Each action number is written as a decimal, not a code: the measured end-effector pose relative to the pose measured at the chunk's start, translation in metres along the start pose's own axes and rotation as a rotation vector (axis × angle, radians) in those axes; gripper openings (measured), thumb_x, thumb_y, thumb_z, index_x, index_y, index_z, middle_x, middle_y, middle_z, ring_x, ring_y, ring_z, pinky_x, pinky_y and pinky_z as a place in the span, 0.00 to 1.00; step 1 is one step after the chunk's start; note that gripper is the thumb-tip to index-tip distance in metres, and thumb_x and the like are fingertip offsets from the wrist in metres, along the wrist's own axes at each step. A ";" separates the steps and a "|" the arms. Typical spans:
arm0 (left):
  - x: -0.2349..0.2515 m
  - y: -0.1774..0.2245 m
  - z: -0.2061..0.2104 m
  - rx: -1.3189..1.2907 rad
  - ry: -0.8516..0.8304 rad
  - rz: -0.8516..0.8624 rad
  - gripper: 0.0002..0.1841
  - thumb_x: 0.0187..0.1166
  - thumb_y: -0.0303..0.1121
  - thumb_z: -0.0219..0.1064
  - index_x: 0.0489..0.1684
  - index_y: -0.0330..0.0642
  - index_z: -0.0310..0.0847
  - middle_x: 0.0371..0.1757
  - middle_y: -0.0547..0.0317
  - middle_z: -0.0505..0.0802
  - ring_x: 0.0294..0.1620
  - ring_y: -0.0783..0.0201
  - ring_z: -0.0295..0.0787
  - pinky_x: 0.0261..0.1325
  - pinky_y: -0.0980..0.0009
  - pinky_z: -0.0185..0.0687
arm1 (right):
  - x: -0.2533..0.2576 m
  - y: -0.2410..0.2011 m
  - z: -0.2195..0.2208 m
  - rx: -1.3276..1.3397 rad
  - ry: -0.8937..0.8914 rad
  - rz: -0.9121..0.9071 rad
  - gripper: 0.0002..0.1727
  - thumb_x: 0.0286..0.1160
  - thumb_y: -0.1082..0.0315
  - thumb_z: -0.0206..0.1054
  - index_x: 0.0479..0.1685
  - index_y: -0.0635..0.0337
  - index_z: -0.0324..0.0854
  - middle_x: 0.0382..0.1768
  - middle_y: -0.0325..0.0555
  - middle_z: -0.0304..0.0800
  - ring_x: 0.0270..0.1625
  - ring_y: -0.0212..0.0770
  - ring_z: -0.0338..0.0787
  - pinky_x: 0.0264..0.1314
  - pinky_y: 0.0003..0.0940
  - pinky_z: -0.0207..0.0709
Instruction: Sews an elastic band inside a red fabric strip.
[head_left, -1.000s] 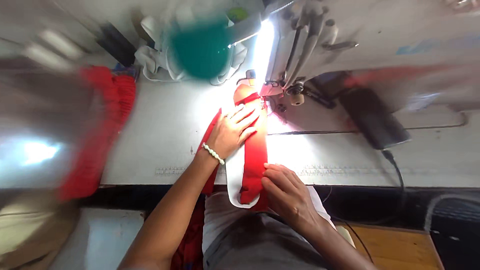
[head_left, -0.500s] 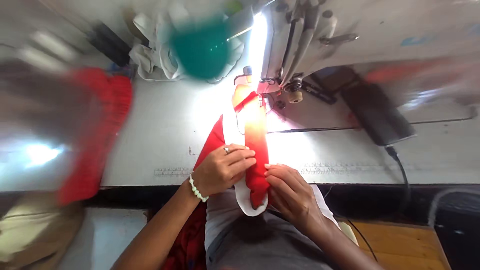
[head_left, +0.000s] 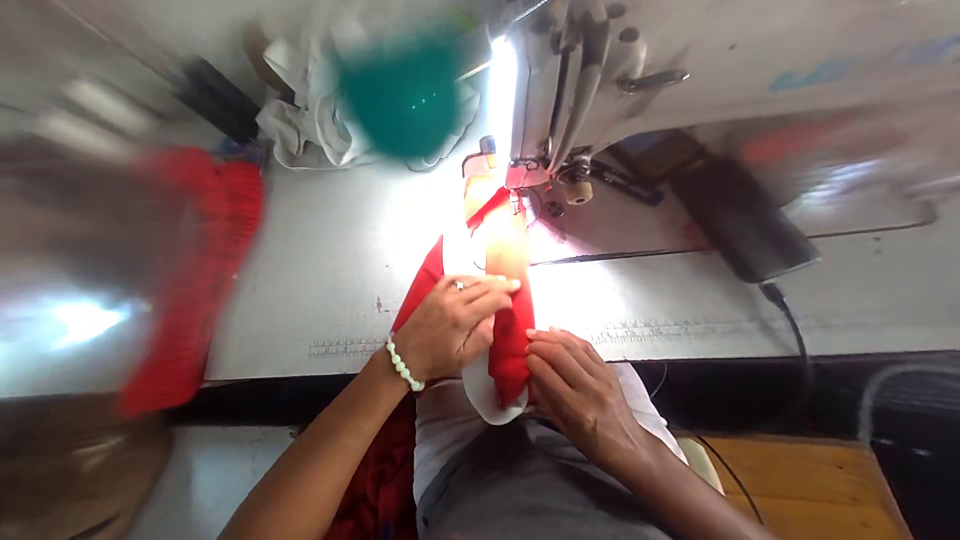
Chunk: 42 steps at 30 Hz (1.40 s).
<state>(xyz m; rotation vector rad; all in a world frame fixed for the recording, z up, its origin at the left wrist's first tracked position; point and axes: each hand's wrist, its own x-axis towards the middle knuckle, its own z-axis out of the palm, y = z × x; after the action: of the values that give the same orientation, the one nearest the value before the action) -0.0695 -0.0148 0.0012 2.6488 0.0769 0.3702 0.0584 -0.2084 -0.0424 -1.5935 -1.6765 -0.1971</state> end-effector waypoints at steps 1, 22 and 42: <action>0.005 -0.004 0.003 0.057 0.030 -0.028 0.22 0.89 0.37 0.46 0.55 0.42 0.91 0.70 0.56 0.91 0.75 0.59 0.83 0.77 0.56 0.71 | 0.000 -0.001 0.001 -0.002 -0.002 -0.001 0.08 0.81 0.72 0.60 0.38 0.58 0.85 0.44 0.46 0.93 0.62 0.46 0.90 0.75 0.38 0.78; 0.014 -0.003 0.013 0.408 0.019 -0.102 0.22 0.89 0.51 0.52 0.71 0.62 0.86 0.79 0.62 0.85 0.83 0.53 0.75 0.80 0.43 0.63 | 0.020 0.016 -0.007 -0.108 -0.097 -0.007 0.10 0.81 0.74 0.58 0.40 0.54 0.86 0.50 0.43 0.96 0.65 0.42 0.91 0.78 0.44 0.70; 0.068 -0.039 0.002 0.388 0.140 -0.001 0.13 0.80 0.28 0.64 0.52 0.47 0.95 0.56 0.52 0.95 0.61 0.51 0.89 0.77 0.43 0.65 | 0.096 0.086 0.010 -0.107 -0.172 0.008 0.10 0.76 0.74 0.64 0.44 0.64 0.92 0.50 0.56 0.95 0.58 0.53 0.94 0.71 0.58 0.77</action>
<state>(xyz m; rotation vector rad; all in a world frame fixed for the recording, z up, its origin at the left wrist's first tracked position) -0.0029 0.0267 -0.0014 2.9988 0.2134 0.5921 0.1418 -0.1119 -0.0237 -1.7382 -1.8164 -0.1517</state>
